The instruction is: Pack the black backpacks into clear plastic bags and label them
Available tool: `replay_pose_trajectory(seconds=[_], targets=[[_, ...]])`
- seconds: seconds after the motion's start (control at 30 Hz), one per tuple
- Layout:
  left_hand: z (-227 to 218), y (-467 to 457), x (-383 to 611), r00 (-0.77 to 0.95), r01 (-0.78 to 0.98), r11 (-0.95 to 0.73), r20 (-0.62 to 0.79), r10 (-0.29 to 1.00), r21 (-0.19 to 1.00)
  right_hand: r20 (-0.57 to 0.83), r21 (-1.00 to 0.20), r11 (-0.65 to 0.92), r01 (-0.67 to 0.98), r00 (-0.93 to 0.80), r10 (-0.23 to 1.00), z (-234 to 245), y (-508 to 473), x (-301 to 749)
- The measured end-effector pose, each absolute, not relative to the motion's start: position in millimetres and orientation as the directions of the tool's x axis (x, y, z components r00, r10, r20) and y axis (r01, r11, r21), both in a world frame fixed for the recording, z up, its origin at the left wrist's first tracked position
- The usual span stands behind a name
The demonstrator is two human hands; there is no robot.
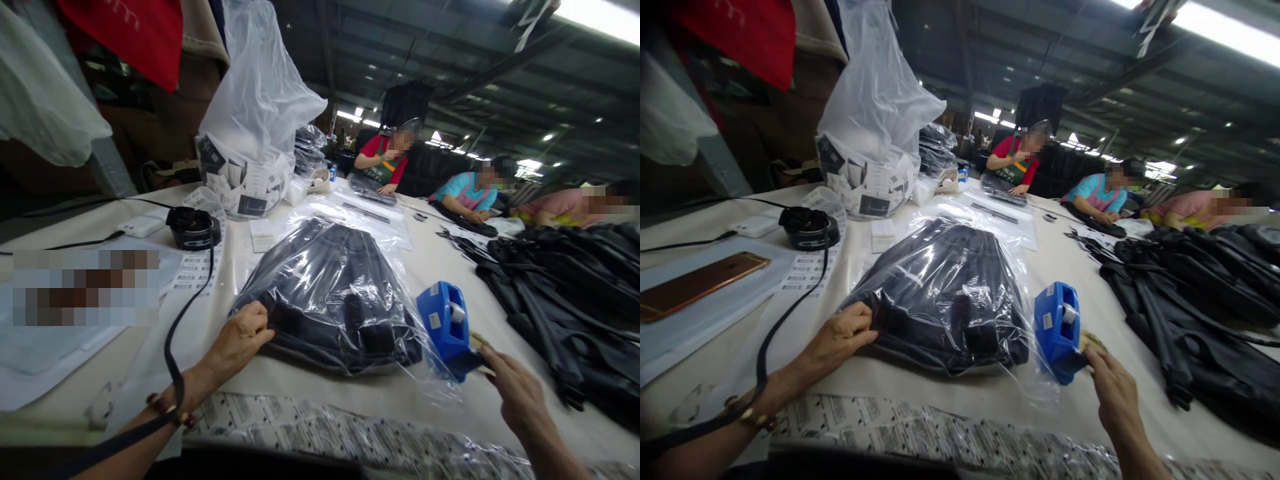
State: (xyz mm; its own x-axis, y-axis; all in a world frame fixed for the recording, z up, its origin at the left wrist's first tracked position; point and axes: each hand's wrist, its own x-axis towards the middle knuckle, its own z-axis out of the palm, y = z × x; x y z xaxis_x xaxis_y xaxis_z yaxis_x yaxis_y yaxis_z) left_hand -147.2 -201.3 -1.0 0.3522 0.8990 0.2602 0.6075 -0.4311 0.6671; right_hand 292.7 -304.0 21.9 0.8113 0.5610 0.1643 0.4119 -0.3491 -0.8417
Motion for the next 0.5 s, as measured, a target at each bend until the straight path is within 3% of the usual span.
replay_pose_trajectory(seconds=[0.2, 0.37, 0.5], targets=[[-1.1, -202.2, -147.7, 0.339, 0.603, -0.438, 0.282, 0.897, 0.667, -0.117, -0.964, -0.266, 0.012, 0.877, 0.467, 19.1, -289.5, 290.1], [-1.7, -202.2, -146.8, 0.329, 0.610, -0.419, 0.265, 0.906, 0.673, -0.152, -0.972, -0.230, -0.051, 0.883, 0.444, 20.8, -279.5, 292.2], [-2.7, -202.0, -146.4, 0.326, 0.604, -0.427, 0.281, 0.903, 0.673, -0.098, -0.985, -0.168, -0.025, 0.892, 0.441, 25.7, -276.2, 284.7]])
